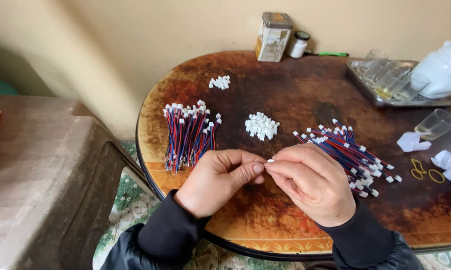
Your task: Assembling small electronic wire connectors by hand
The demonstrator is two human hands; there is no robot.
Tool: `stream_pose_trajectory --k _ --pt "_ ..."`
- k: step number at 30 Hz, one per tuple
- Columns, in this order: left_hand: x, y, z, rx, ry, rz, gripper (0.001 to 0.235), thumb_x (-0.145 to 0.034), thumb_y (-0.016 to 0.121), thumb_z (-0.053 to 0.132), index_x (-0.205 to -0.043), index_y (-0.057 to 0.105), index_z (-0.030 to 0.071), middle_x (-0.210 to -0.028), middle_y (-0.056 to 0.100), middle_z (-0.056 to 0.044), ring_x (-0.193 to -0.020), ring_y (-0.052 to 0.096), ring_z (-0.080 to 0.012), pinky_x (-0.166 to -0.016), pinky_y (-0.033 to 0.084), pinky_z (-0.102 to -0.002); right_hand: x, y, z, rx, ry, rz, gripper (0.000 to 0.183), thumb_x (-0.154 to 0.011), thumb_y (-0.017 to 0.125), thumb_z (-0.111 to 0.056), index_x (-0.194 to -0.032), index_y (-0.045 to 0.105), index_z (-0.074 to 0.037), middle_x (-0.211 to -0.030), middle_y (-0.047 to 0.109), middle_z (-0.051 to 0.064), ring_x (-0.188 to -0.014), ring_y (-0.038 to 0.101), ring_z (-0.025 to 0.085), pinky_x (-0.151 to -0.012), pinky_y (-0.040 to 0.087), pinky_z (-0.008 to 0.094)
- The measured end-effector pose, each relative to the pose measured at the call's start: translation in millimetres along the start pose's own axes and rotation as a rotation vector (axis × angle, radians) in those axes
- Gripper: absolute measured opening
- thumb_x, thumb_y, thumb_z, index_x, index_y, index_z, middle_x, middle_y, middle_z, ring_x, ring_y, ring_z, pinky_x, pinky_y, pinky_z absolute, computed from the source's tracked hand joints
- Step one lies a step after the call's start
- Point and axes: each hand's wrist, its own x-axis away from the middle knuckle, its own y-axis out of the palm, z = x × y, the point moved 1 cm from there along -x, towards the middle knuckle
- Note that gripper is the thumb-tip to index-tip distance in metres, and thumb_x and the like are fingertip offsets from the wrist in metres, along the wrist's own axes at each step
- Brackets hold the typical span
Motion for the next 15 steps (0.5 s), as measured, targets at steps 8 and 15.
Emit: stream_pose_trajectory --k 8,15 --pt "-5 7 -14 -0.132 -0.039 0.084 0.015 -0.088 0.069 0.021 -0.094 0.076 0.009 -0.082 0.072 0.005 -0.076 0.057 -0.0017 -0.075 0.05 -0.02 19 7 7 -0.379 0.525 -0.028 0.028 -0.088 0.065 -0.007 -0.115 0.061 -0.003 -0.093 0.066 0.007 -0.08 0.064 0.013 -0.078 0.053 0.024" --pt "-2 13 -18 -0.175 0.015 0.05 0.016 -0.089 0.066 0.025 -0.091 0.074 0.012 -0.084 0.072 0.006 -0.075 0.058 -0.0014 -0.074 0.049 -0.02 19 14 8 -0.371 0.63 -0.1 0.016 -0.085 0.069 -0.012 -0.1 0.07 -0.009 -0.089 0.069 0.002 -0.078 0.066 0.011 -0.071 0.052 0.021"
